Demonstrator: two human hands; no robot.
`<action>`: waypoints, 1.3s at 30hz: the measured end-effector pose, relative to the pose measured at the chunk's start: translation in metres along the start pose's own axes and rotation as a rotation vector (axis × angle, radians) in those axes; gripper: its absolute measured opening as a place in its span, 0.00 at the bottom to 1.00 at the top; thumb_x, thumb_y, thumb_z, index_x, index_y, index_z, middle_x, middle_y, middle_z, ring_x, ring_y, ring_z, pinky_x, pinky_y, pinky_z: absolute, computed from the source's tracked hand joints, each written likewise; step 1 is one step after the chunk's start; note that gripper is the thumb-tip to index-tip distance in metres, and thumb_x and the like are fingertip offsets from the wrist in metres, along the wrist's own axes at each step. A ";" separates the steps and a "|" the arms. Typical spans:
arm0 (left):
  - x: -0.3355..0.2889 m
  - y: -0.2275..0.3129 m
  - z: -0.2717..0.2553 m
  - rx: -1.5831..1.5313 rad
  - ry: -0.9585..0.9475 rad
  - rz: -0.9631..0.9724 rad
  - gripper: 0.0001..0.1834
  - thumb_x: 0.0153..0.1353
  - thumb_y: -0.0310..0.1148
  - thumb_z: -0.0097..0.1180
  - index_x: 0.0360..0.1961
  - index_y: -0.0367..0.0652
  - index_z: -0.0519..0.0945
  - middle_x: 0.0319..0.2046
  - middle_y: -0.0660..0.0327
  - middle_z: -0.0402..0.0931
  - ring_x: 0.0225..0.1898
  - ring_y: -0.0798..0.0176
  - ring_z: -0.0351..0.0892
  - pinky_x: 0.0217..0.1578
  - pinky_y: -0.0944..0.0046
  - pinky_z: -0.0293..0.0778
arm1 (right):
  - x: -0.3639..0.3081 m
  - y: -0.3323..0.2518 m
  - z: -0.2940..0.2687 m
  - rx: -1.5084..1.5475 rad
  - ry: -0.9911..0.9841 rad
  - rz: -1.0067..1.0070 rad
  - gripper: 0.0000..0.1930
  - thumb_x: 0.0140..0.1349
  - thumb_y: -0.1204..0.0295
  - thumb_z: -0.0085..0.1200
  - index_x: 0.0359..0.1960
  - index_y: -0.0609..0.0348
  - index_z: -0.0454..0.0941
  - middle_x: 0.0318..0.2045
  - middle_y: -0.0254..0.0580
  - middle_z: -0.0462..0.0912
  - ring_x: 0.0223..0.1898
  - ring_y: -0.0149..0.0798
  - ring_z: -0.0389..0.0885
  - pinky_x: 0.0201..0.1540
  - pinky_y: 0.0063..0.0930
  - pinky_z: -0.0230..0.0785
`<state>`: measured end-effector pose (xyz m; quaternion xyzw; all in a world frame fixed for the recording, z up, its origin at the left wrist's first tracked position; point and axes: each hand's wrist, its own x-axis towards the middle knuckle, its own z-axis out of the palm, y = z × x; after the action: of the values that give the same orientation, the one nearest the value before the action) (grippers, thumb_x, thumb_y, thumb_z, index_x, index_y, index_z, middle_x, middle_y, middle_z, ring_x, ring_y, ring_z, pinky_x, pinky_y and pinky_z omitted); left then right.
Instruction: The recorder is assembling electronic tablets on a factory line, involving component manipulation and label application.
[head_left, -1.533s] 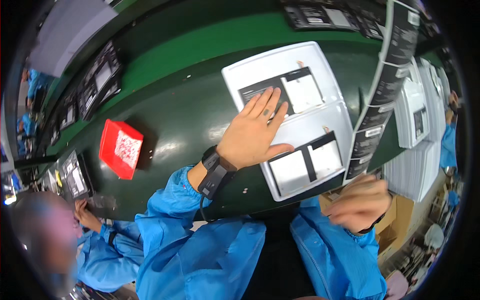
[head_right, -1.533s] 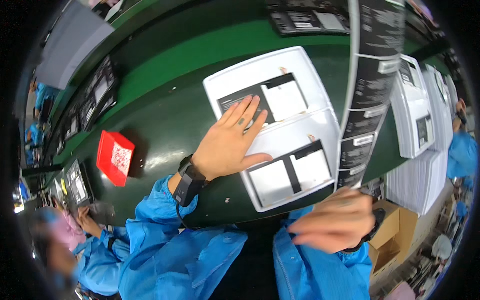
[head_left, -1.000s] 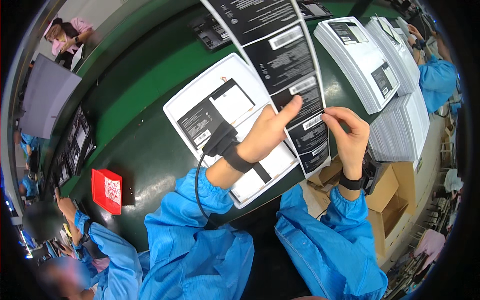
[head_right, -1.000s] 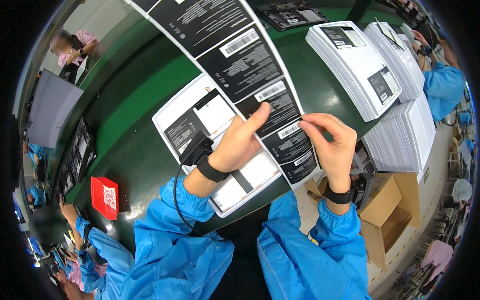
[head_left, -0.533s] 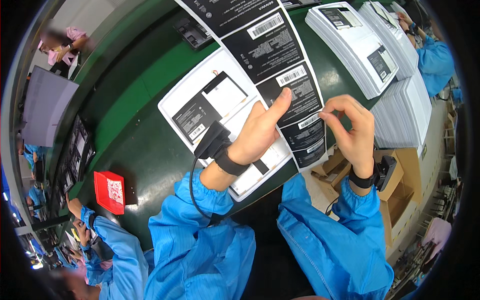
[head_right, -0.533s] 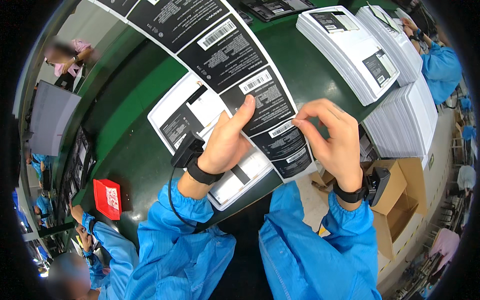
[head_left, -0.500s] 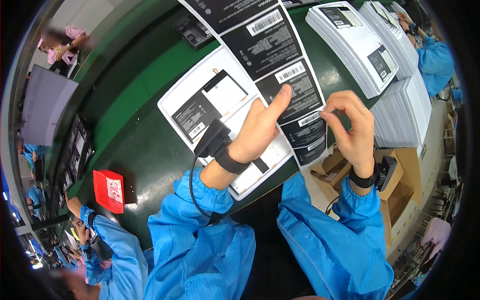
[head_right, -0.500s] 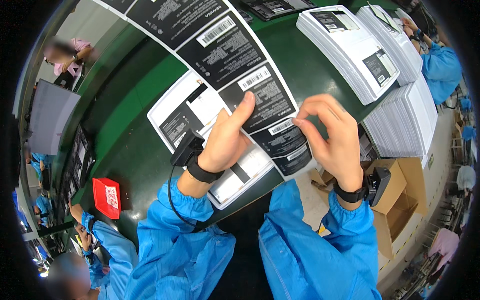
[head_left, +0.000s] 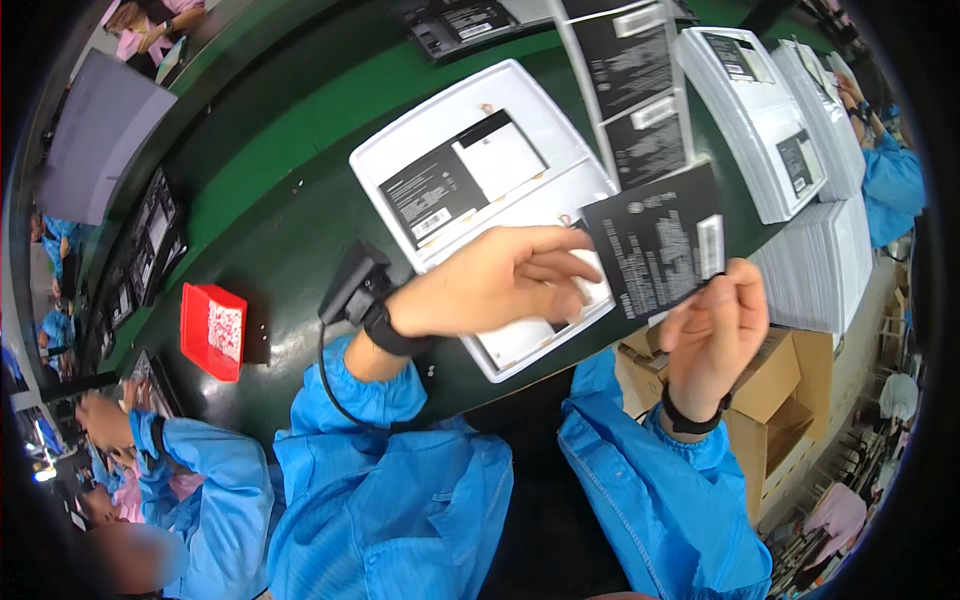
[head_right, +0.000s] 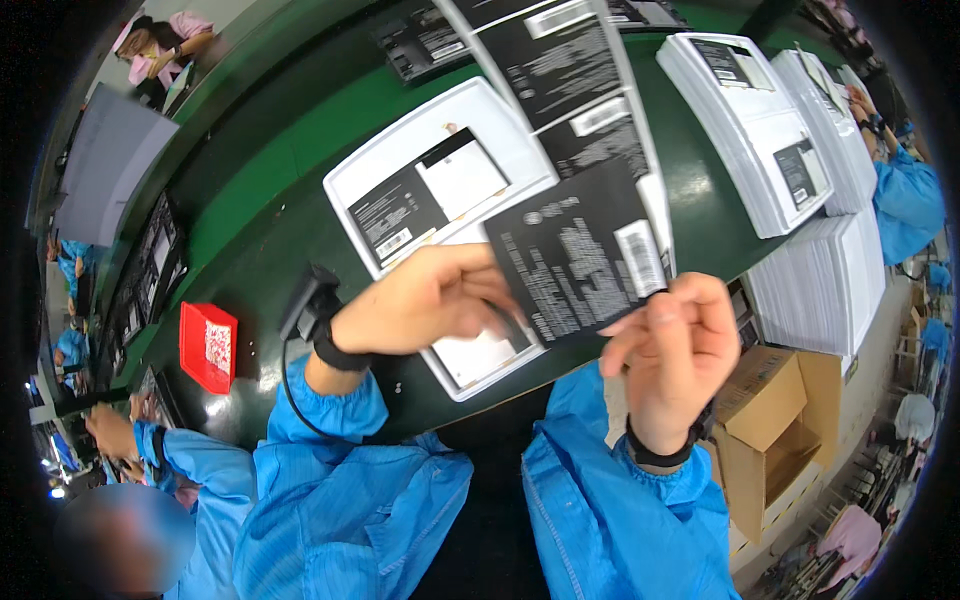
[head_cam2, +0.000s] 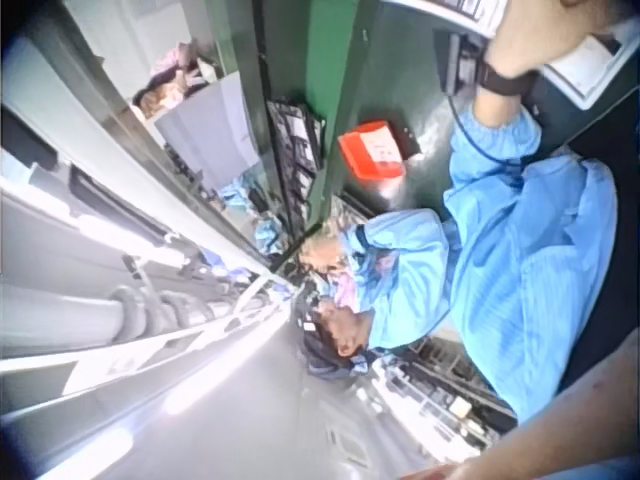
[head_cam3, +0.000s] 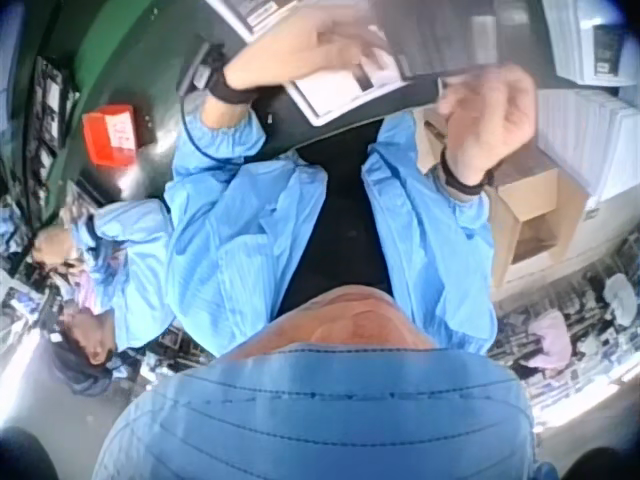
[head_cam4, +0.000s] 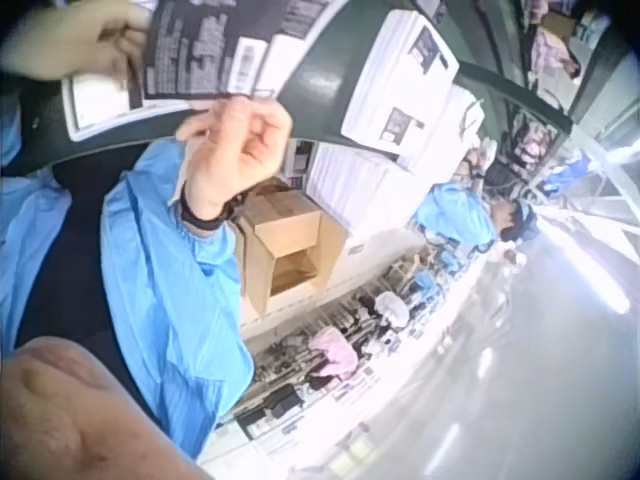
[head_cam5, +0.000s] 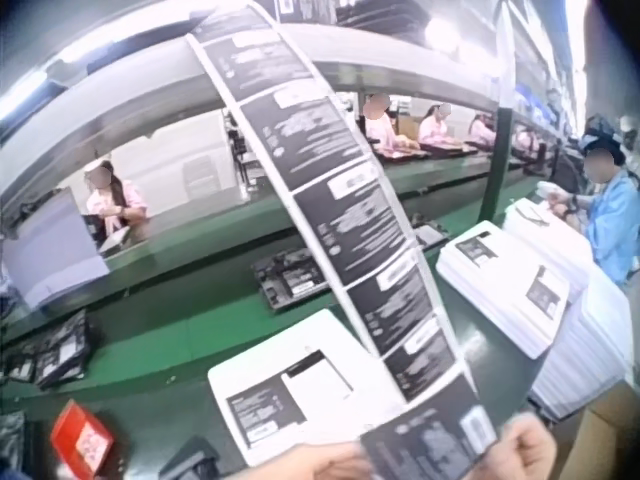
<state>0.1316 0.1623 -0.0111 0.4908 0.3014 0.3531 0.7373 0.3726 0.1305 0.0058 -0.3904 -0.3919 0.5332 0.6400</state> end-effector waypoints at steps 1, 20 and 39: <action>-0.011 -0.003 0.004 -0.177 -0.043 0.137 0.27 0.65 0.19 0.61 0.65 0.32 0.70 0.53 0.50 0.81 0.49 0.64 0.84 0.50 0.63 0.81 | -0.003 0.008 0.006 0.015 -0.062 0.069 0.05 0.72 0.78 0.50 0.45 0.67 0.70 0.32 0.50 0.83 0.24 0.39 0.86 0.16 0.24 0.74; -0.127 -0.046 -0.015 0.691 0.597 0.065 0.15 0.59 0.25 0.69 0.47 0.37 0.85 0.22 0.61 0.82 0.20 0.73 0.79 0.22 0.71 0.71 | -0.010 0.049 0.033 -0.794 -0.529 0.527 0.06 0.66 0.77 0.61 0.37 0.70 0.85 0.21 0.37 0.84 0.19 0.25 0.80 0.22 0.16 0.66; -0.114 -0.081 -0.017 1.348 0.420 0.595 0.18 0.44 0.21 0.63 0.40 0.39 0.86 0.46 0.56 0.82 0.48 0.52 0.82 0.44 0.55 0.81 | -0.021 0.069 0.029 -0.796 -0.371 0.510 0.08 0.66 0.76 0.61 0.39 0.72 0.84 0.21 0.40 0.84 0.17 0.25 0.79 0.19 0.17 0.61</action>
<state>0.0719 0.0560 -0.0816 0.8174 0.4407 0.3624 0.0795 0.3176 0.1204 -0.0487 -0.5861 -0.5640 0.5422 0.2108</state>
